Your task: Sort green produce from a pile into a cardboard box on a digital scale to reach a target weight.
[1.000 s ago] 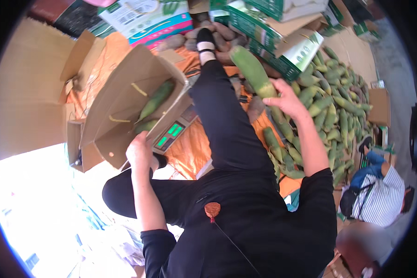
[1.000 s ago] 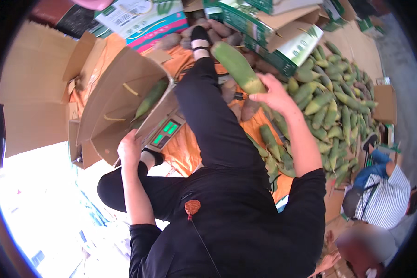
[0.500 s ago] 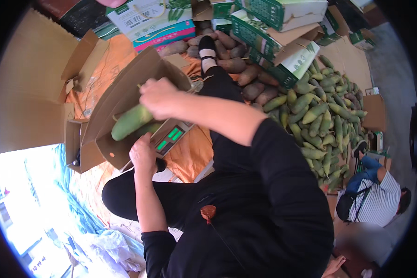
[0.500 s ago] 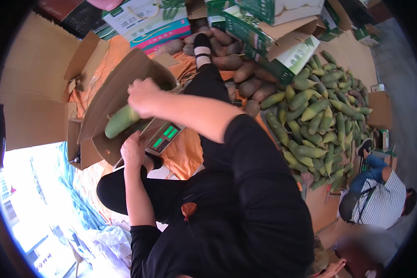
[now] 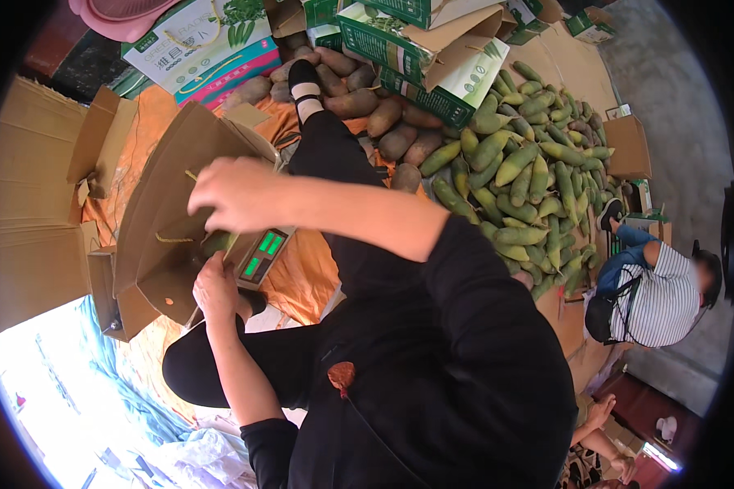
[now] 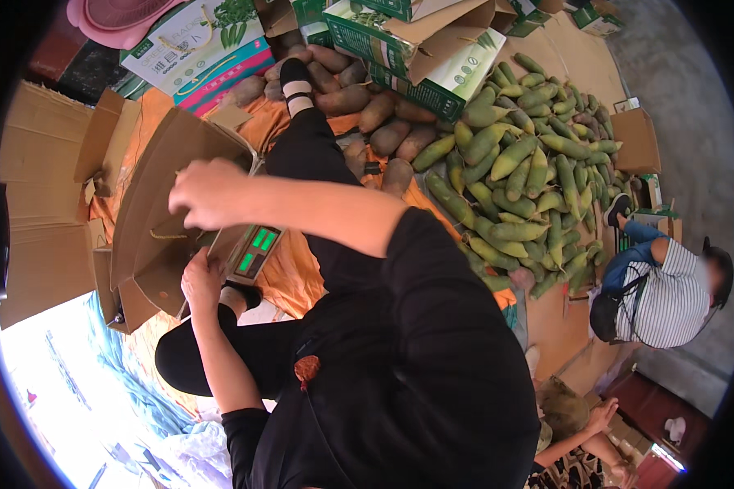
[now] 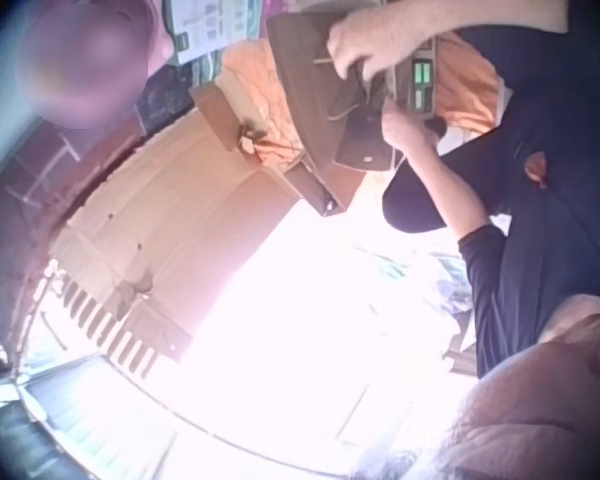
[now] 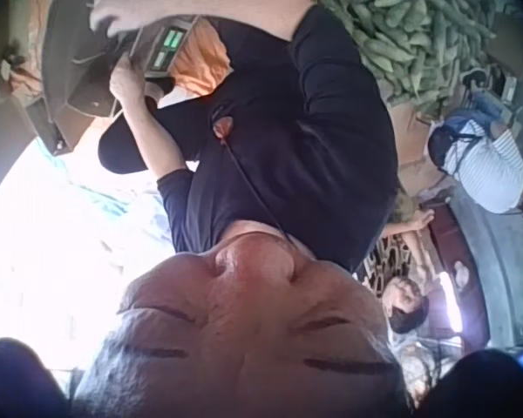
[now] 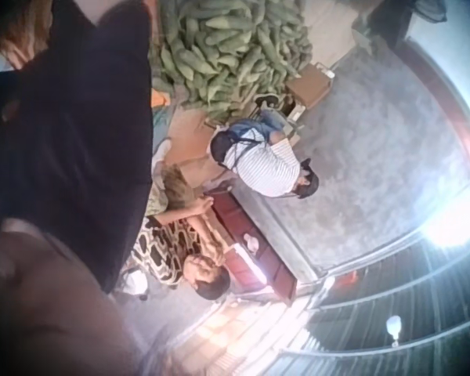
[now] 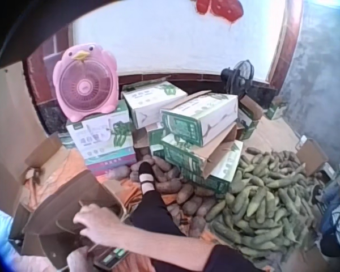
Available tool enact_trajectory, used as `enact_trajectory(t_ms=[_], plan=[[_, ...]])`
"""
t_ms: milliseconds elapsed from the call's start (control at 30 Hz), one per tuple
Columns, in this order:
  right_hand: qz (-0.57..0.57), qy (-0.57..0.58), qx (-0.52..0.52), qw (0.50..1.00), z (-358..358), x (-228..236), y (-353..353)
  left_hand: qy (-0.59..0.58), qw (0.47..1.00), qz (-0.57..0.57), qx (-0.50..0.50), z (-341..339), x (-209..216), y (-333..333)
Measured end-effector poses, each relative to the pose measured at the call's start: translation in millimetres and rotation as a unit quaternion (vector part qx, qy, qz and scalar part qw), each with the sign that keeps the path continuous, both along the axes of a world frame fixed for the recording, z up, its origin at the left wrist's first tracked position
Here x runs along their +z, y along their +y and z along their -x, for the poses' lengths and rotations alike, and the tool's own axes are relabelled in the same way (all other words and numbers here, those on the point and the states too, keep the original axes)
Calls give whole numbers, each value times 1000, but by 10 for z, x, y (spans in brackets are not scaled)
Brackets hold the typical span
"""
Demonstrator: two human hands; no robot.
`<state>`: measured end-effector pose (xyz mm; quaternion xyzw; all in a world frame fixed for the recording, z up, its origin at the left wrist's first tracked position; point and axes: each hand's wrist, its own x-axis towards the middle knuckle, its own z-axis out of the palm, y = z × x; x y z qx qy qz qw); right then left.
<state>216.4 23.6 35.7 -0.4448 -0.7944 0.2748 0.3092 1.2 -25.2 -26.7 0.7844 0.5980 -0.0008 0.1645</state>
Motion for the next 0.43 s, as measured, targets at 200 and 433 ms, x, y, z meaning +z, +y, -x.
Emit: enact_trajectory(t_ms=[200, 433], plan=[[73, 48, -303, 949, -1709, -261, -405, 13, 1000, 3, 15, -46, 24, 13], [348, -180, -389, 834, -3019, -2192, -1805, -13, 1000, 14, 18, -81, 76, 3]])
